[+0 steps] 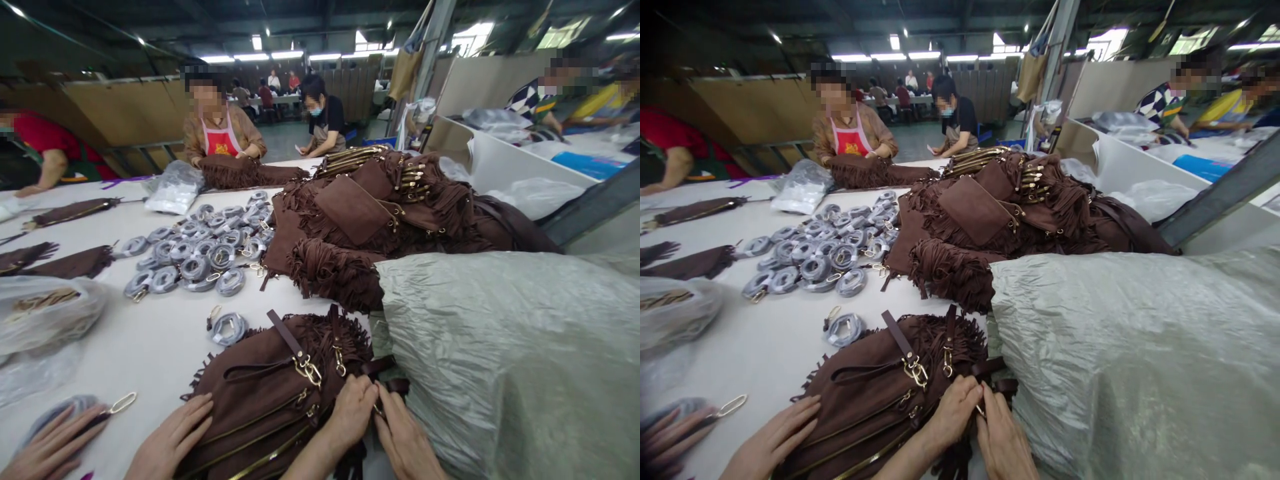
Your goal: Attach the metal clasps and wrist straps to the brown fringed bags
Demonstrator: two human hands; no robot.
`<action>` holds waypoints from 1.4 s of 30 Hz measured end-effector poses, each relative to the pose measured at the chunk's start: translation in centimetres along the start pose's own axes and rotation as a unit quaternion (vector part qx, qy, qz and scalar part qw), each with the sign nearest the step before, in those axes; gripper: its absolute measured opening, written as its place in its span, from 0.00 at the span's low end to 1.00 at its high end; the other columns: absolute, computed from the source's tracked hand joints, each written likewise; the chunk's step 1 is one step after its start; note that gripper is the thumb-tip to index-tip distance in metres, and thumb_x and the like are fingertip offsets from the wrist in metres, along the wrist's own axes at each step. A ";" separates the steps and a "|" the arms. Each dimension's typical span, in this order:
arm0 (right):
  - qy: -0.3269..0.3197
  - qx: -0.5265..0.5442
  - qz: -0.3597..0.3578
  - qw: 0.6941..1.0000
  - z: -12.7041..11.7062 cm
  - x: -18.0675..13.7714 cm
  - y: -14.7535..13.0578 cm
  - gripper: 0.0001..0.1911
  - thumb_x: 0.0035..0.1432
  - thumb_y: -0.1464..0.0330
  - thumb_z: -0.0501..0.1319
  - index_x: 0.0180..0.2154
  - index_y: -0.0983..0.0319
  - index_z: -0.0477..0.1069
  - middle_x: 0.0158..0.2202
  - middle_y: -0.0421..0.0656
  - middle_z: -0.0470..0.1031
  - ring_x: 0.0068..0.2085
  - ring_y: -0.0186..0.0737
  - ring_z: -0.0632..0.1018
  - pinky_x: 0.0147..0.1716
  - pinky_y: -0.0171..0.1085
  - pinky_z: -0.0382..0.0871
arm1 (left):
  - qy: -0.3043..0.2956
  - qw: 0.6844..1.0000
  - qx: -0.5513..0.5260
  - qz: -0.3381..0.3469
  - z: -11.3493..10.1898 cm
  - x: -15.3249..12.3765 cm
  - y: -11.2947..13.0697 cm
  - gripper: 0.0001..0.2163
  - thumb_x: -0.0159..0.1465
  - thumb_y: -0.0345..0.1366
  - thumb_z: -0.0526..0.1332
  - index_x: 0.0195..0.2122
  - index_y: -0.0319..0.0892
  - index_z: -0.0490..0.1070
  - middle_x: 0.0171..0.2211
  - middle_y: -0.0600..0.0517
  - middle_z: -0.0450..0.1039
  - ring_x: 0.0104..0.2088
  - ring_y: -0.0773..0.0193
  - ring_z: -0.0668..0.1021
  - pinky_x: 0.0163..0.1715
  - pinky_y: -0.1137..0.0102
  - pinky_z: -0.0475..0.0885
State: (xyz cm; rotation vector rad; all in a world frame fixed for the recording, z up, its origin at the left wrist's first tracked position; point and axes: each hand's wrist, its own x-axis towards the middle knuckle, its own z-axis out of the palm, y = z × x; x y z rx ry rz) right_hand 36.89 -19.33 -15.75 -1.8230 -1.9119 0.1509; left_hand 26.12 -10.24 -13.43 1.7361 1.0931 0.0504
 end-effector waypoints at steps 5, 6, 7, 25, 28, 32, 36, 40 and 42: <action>-0.006 0.018 0.010 1.000 0.6 -0.4 0.6 0.18 0.58 0.73 0.44 0.50 0.64 0.56 0.34 0.48 0.73 0.34 0.43 0.77 0.29 0.37 0.74 | -0.009 0.999 0.012 -0.031 0.2 0.2 0.4 0.12 0.62 0.37 0.46 0.25 0.41 0.63 0.29 0.53 0.64 0.34 0.65 0.68 0.37 0.72 0.62; -0.001 0.022 0.017 1.000 0.9 -0.4 0.7 0.17 0.58 0.73 0.44 0.50 0.64 0.56 0.34 0.48 0.73 0.34 0.43 0.77 0.29 0.37 0.74 | -0.010 0.999 0.011 -0.036 0.1 0.2 0.4 0.12 0.62 0.37 0.46 0.25 0.42 0.62 0.28 0.54 0.64 0.34 0.66 0.68 0.36 0.72 0.61; 0.003 0.023 0.022 0.999 1.2 -0.4 0.8 0.17 0.57 0.74 0.44 0.49 0.64 0.56 0.35 0.49 0.73 0.34 0.42 0.77 0.29 0.37 0.74 | -0.011 0.999 0.007 -0.035 0.1 0.3 0.4 0.12 0.62 0.37 0.46 0.25 0.42 0.62 0.28 0.54 0.63 0.34 0.66 0.68 0.36 0.72 0.61; -0.066 0.095 0.154 0.981 0.4 0.5 0.8 0.14 0.55 0.74 0.41 0.40 0.64 0.60 0.31 0.49 0.74 0.33 0.41 0.77 0.30 0.36 0.72 | 0.002 0.999 0.033 0.005 -0.5 -0.9 0.7 0.11 0.48 0.27 0.52 0.34 0.43 0.62 0.31 0.54 0.66 0.37 0.65 0.68 0.37 0.73 0.62; -0.027 0.068 0.112 0.991 0.8 0.4 0.9 0.13 0.56 0.75 0.43 0.42 0.63 0.59 0.31 0.47 0.73 0.31 0.40 0.77 0.28 0.36 0.72 | 0.030 0.998 0.055 0.005 0.1 -1.0 0.7 0.12 0.48 0.25 0.51 0.33 0.44 0.62 0.32 0.54 0.66 0.37 0.65 0.68 0.39 0.73 0.62; -0.005 0.042 0.061 0.997 1.3 0.5 0.7 0.12 0.56 0.75 0.43 0.40 0.62 0.59 0.30 0.46 0.71 0.30 0.41 0.76 0.27 0.37 0.71 | 0.028 1.000 0.008 0.005 0.3 -0.7 0.3 0.10 0.49 0.27 0.52 0.34 0.44 0.60 0.33 0.55 0.68 0.37 0.66 0.70 0.38 0.73 0.62; -0.012 0.020 0.036 0.999 1.8 0.4 0.6 0.13 0.56 0.76 0.42 0.41 0.63 0.58 0.29 0.45 0.70 0.30 0.41 0.75 0.26 0.37 0.71 | 0.031 0.999 -0.033 -0.010 0.1 -0.5 0.1 0.10 0.49 0.28 0.53 0.33 0.43 0.59 0.29 0.56 0.67 0.33 0.67 0.70 0.35 0.73 0.62; 0.043 -0.006 0.032 0.999 2.8 0.1 0.4 0.15 0.57 0.76 0.41 0.45 0.64 0.57 0.29 0.46 0.70 0.29 0.42 0.75 0.24 0.36 0.72 | 0.022 0.998 -0.065 -0.008 -0.2 -0.5 -0.1 0.11 0.49 0.27 0.53 0.35 0.43 0.59 0.29 0.57 0.67 0.32 0.68 0.70 0.33 0.74 0.62; 0.059 -0.013 0.042 0.997 3.6 -0.2 0.2 0.15 0.58 0.75 0.42 0.46 0.65 0.56 0.29 0.47 0.70 0.30 0.42 0.75 0.25 0.37 0.73 | 0.013 0.996 -0.087 -0.004 -0.4 -0.4 -0.2 0.11 0.49 0.27 0.53 0.36 0.43 0.59 0.28 0.57 0.67 0.32 0.68 0.70 0.33 0.74 0.62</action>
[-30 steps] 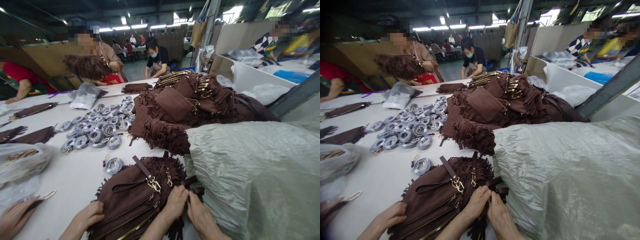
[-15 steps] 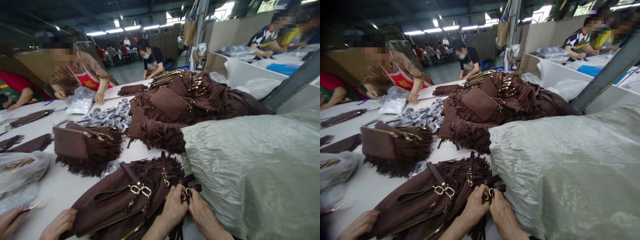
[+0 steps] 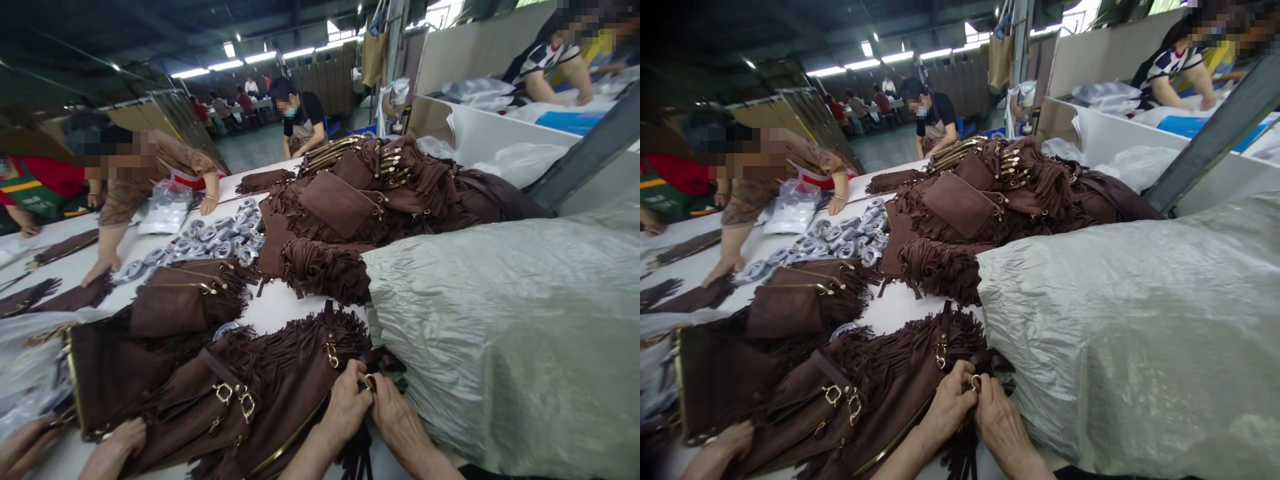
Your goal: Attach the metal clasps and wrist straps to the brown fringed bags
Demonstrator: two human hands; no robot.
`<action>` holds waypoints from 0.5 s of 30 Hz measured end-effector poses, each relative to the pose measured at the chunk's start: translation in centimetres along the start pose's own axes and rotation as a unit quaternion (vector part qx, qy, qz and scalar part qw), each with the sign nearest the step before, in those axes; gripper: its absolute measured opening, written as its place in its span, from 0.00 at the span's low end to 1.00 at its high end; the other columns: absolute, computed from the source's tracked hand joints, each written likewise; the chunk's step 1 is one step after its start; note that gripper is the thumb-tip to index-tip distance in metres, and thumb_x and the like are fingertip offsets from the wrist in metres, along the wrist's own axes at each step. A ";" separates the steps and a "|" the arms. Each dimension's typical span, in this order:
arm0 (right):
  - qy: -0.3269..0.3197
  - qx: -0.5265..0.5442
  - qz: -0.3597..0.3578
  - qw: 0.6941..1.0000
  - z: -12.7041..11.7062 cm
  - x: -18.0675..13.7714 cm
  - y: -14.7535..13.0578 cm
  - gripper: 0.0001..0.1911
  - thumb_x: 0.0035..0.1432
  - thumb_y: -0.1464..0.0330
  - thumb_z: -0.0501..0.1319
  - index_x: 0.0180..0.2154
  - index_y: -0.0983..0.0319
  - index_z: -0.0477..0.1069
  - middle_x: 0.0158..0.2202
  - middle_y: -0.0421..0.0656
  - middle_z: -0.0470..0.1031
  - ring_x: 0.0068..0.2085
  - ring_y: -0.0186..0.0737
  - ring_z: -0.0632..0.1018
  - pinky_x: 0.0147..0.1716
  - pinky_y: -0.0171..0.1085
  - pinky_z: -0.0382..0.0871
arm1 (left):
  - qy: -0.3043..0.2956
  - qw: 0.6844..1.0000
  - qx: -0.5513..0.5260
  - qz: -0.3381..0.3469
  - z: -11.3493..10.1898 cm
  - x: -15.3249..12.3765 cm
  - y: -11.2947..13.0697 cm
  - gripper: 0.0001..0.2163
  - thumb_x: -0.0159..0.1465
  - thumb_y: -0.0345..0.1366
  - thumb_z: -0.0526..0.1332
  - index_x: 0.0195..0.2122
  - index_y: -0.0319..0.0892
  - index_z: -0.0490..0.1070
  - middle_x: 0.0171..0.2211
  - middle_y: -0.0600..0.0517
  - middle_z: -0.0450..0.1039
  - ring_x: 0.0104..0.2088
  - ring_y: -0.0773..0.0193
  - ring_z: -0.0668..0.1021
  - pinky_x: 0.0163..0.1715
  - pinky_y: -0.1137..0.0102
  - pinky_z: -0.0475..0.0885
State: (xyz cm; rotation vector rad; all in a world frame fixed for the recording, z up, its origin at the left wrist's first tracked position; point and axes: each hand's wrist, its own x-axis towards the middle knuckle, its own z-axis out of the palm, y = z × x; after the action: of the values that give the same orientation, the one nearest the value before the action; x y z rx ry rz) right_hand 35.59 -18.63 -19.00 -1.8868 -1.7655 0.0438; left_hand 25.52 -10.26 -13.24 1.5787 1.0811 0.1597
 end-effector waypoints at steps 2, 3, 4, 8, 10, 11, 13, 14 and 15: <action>0.006 -0.001 0.009 1.000 0.5 -0.5 -0.2 0.15 0.58 0.75 0.42 0.47 0.66 0.56 0.31 0.49 0.71 0.32 0.43 0.76 0.27 0.38 0.73 | -0.009 1.000 -0.012 0.001 -0.3 0.0 0.0 0.12 0.50 0.28 0.53 0.36 0.42 0.59 0.28 0.57 0.67 0.31 0.68 0.69 0.32 0.75 0.62; 0.007 0.005 0.016 1.000 0.5 -0.8 -0.2 0.15 0.58 0.74 0.43 0.47 0.66 0.56 0.32 0.50 0.72 0.33 0.43 0.76 0.28 0.38 0.74 | -0.015 1.000 -0.013 0.002 -0.4 0.0 0.1 0.12 0.50 0.28 0.53 0.36 0.42 0.59 0.28 0.57 0.67 0.31 0.68 0.69 0.32 0.75 0.62; 0.005 0.022 0.025 0.999 0.4 -1.0 -0.2 0.15 0.58 0.74 0.43 0.47 0.65 0.57 0.33 0.51 0.72 0.33 0.43 0.76 0.29 0.39 0.74 | -0.023 1.000 -0.007 0.004 -0.5 0.0 0.2 0.12 0.50 0.28 0.53 0.37 0.42 0.59 0.28 0.57 0.68 0.31 0.68 0.69 0.33 0.74 0.63; -0.103 0.198 0.131 0.966 -2.4 -0.5 0.2 0.13 0.56 0.71 0.46 0.43 0.62 0.60 0.30 0.44 0.73 0.30 0.40 0.76 0.28 0.37 0.72 | -0.052 0.997 0.061 0.022 -0.9 -0.4 0.8 0.14 0.52 0.32 0.56 0.41 0.42 0.60 0.34 0.54 0.69 0.37 0.65 0.70 0.39 0.72 0.64; -0.180 0.320 0.223 0.903 -4.7 0.6 0.6 0.12 0.53 0.67 0.50 0.41 0.60 0.61 0.25 0.38 0.69 0.24 0.36 0.73 0.23 0.34 0.69 | -0.061 0.993 0.098 0.032 -0.8 -0.8 0.7 0.18 0.51 0.33 0.57 0.44 0.43 0.61 0.38 0.53 0.68 0.41 0.63 0.69 0.42 0.69 0.64; -0.210 0.381 0.270 0.859 -5.7 1.2 0.8 0.13 0.51 0.65 0.53 0.41 0.60 0.61 0.23 0.35 0.66 0.21 0.33 0.70 0.18 0.32 0.66 | -0.060 0.991 0.113 0.039 -0.7 -0.9 0.5 0.19 0.51 0.32 0.57 0.45 0.43 0.60 0.40 0.52 0.67 0.42 0.62 0.69 0.44 0.68 0.64; -0.249 0.495 0.340 0.760 -7.5 2.4 0.9 0.19 0.47 0.61 0.57 0.42 0.60 0.61 0.21 0.32 0.62 0.17 0.29 0.64 0.13 0.28 0.58 | -0.048 0.986 0.145 0.067 -0.1 -1.2 -0.2 0.21 0.51 0.29 0.55 0.48 0.41 0.59 0.43 0.49 0.66 0.45 0.61 0.68 0.48 0.65 0.63; -0.258 0.540 0.364 0.714 -8.2 3.0 0.9 0.21 0.46 0.60 0.59 0.43 0.59 0.61 0.21 0.31 0.61 0.17 0.28 0.63 0.12 0.27 0.56 | -0.039 0.981 0.166 0.088 0.2 -1.3 -0.6 0.22 0.52 0.28 0.54 0.50 0.40 0.57 0.45 0.46 0.65 0.47 0.59 0.67 0.50 0.62 0.62; -0.259 0.575 0.378 0.677 -8.6 3.4 0.8 0.23 0.44 0.60 0.61 0.43 0.59 0.61 0.21 0.31 0.61 0.18 0.28 0.64 0.13 0.27 0.57 | -0.030 0.975 0.188 0.114 0.5 -1.5 -1.1 0.23 0.53 0.26 0.53 0.52 0.38 0.55 0.47 0.44 0.64 0.50 0.57 0.65 0.51 0.59 0.60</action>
State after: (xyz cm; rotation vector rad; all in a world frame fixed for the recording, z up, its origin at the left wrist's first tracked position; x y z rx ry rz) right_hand 40.10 -18.57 -10.89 -1.4116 -0.6064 1.6958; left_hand 24.43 -11.75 -13.66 2.0353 0.9161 0.0619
